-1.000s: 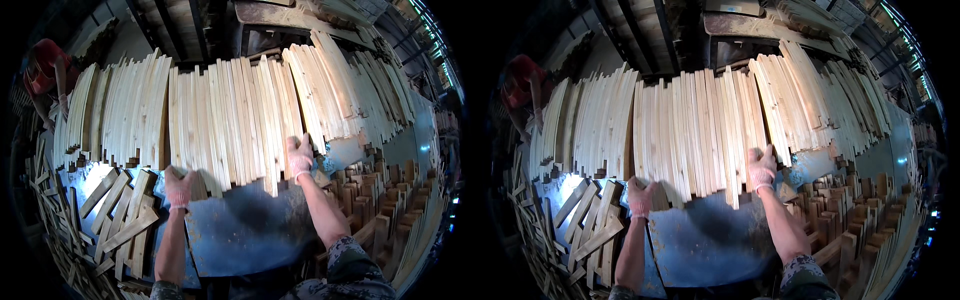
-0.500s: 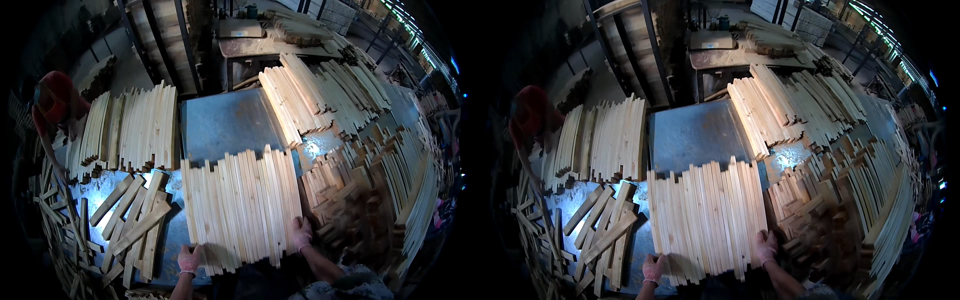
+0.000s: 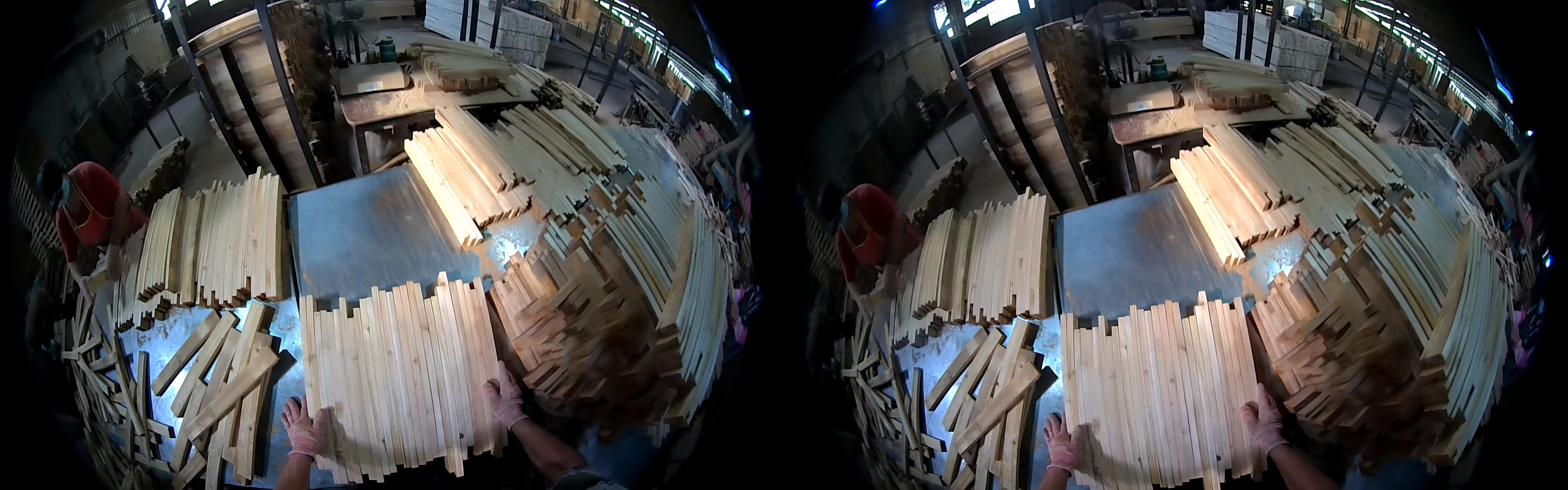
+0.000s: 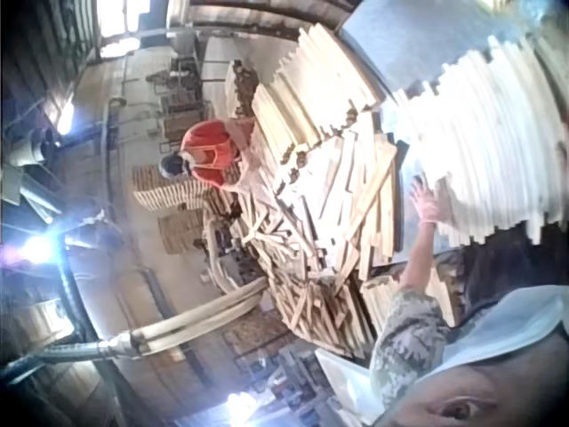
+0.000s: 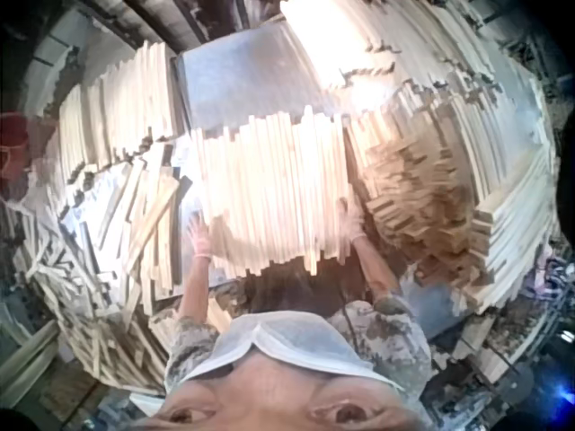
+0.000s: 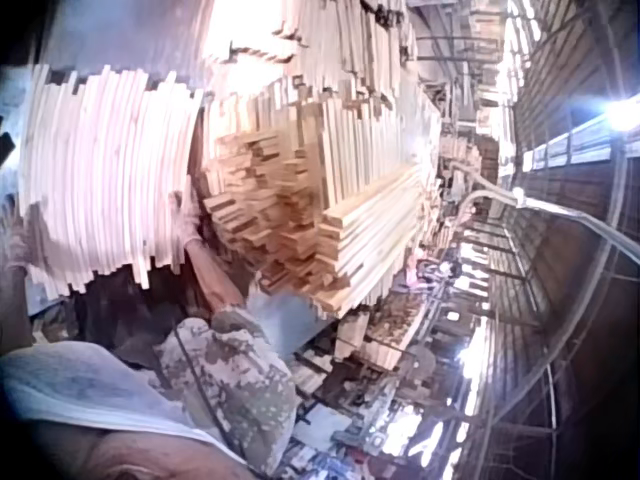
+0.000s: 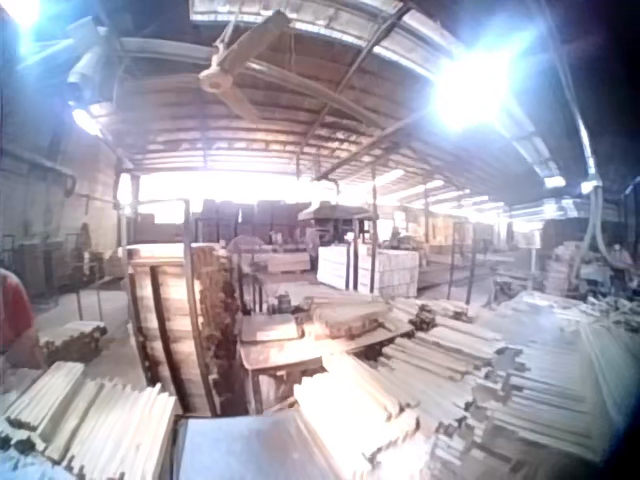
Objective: The person repeatedly picks up stacks of light-colored wooden planks from a metal table and places them onto a conveyor belt. They align the planks before moving them and continue this cycle throughout the clip.
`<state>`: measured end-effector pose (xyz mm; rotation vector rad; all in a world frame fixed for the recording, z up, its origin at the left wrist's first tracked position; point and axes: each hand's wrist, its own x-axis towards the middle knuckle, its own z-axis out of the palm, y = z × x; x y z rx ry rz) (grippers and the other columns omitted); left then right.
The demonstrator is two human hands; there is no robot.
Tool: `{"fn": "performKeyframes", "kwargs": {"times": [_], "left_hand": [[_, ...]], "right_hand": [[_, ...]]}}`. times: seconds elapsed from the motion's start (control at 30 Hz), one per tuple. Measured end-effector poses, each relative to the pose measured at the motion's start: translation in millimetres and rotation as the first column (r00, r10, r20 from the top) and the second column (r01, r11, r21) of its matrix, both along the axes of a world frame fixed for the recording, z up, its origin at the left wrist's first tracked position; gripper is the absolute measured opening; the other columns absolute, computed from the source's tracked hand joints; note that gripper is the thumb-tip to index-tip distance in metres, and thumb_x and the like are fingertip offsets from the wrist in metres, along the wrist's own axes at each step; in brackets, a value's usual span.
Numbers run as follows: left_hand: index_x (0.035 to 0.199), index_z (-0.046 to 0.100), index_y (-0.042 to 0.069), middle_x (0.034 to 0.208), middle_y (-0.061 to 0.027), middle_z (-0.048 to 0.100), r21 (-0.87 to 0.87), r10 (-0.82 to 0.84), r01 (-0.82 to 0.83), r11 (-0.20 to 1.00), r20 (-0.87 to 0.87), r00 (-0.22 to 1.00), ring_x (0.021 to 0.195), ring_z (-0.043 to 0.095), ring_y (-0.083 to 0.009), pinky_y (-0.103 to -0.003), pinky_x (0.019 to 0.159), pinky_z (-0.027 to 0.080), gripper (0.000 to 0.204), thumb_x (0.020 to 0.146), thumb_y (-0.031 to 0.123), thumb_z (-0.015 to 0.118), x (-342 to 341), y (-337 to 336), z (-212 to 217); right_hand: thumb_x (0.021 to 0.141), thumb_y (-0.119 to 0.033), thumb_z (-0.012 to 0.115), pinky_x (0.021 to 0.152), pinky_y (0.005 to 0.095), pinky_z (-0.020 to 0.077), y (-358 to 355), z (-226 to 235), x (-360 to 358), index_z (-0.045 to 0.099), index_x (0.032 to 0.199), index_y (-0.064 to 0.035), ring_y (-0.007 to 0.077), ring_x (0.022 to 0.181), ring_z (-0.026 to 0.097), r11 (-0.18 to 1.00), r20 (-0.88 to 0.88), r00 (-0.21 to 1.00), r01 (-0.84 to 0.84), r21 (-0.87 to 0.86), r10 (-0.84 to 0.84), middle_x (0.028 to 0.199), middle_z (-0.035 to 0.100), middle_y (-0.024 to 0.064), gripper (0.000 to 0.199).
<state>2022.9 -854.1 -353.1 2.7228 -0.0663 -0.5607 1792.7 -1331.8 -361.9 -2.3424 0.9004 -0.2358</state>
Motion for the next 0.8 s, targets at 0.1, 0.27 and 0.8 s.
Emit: {"fn": "performKeyframes", "kwargs": {"times": [0.1, 0.27, 0.8], "left_hand": [[0.166, 0.041, 0.006, 0.167, -0.0307, 0.041, -0.055, 0.004, -0.002, 0.998, 0.038, 0.999, 0.157, 0.037, -0.0457, -0.062, 0.129, 0.026, 0.085, 0.100, 0.051, 0.071, -5.8, -1.9, -4.1], [0.160, 0.040, 0.002, 0.142, -0.0217, 0.067, -0.627, 0.249, -0.589, 0.509, -0.548, 0.799, 0.121, 0.071, -0.0333, -0.050, 0.099, 0.059, 0.081, 0.092, 0.015, 0.083, -6.2, -13.5, 29.8], [0.149, 0.055, -0.002, 0.133, -0.0136, 0.072, -0.444, 0.039, -0.767, 0.462, -0.854, 0.518, 0.120, 0.069, -0.0262, -0.044, 0.112, 0.053, 0.084, 0.076, 0.013, 0.095, -17.6, -5.8, 45.4]], "right_hand": [[0.093, -0.021, 0.075, 0.095, 0.0351, 0.0573, -0.5, -17.1, -7.9, 0.033, 0.170, -0.0038, 0.0204, 0.101, 0.069, 0.961, 0.172, 0.983, 0.011, 0.278, -0.061, 0.132, 0.064, 0.0164, 0.089], [0.094, -0.010, 0.071, 0.085, 0.0259, 0.0533, 0.9, -5.9, -21.7, 0.029, 0.173, -0.0070, 0.0090, 0.090, 0.059, 0.725, 0.128, 0.954, 0.114, 0.680, -0.271, 0.107, 0.062, -0.0002, 0.090], [0.091, -0.009, 0.083, 0.091, 0.0359, 0.0604, -2.3, 31.4, -56.1, 0.068, 0.129, 0.0029, 0.0201, 0.099, 0.074, 0.322, -0.213, 0.942, 0.292, 0.901, -0.258, 0.110, 0.077, 0.0091, 0.043]]}}
